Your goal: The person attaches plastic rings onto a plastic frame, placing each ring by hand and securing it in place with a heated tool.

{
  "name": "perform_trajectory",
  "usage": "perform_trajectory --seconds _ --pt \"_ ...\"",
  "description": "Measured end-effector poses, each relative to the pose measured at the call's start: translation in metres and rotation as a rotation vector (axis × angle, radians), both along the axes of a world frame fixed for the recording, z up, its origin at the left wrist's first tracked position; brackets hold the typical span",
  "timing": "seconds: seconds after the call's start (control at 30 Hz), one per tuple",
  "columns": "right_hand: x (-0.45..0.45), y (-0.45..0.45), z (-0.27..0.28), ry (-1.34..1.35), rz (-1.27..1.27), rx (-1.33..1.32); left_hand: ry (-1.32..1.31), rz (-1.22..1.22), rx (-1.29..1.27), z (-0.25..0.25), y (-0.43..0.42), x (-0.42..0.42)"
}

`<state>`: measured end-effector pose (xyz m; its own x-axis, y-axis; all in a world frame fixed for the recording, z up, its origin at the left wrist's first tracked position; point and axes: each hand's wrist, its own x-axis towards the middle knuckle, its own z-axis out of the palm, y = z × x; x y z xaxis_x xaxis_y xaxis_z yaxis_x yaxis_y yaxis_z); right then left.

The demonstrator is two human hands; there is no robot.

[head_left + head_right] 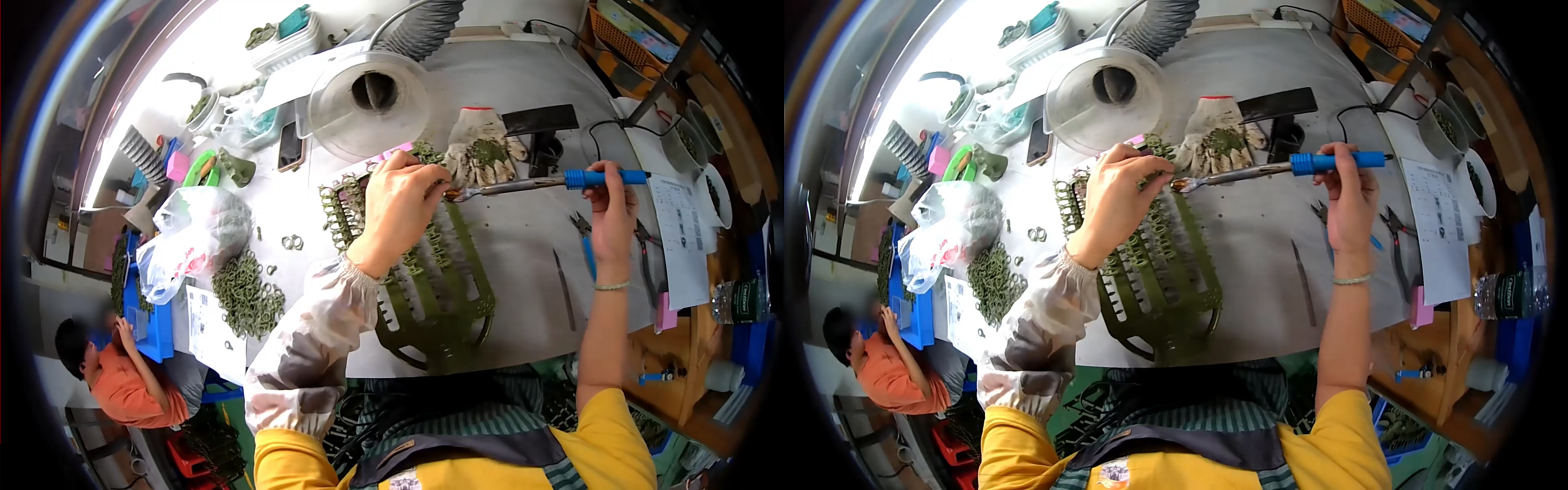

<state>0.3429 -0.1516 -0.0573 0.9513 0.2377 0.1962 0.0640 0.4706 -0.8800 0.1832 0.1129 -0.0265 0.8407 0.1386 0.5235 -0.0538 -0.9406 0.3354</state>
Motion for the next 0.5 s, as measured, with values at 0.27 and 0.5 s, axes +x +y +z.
perform_trajectory --seconds 0.27,0.5 --pt "0.004 0.012 -0.010 -0.005 0.058 0.066 0.051 0.033 0.032 -0.010 0.003 0.011" --pt "0.010 -0.020 -0.003 -0.030 0.038 -0.021 0.093 -0.033 0.063 -0.011 0.013 0.008"
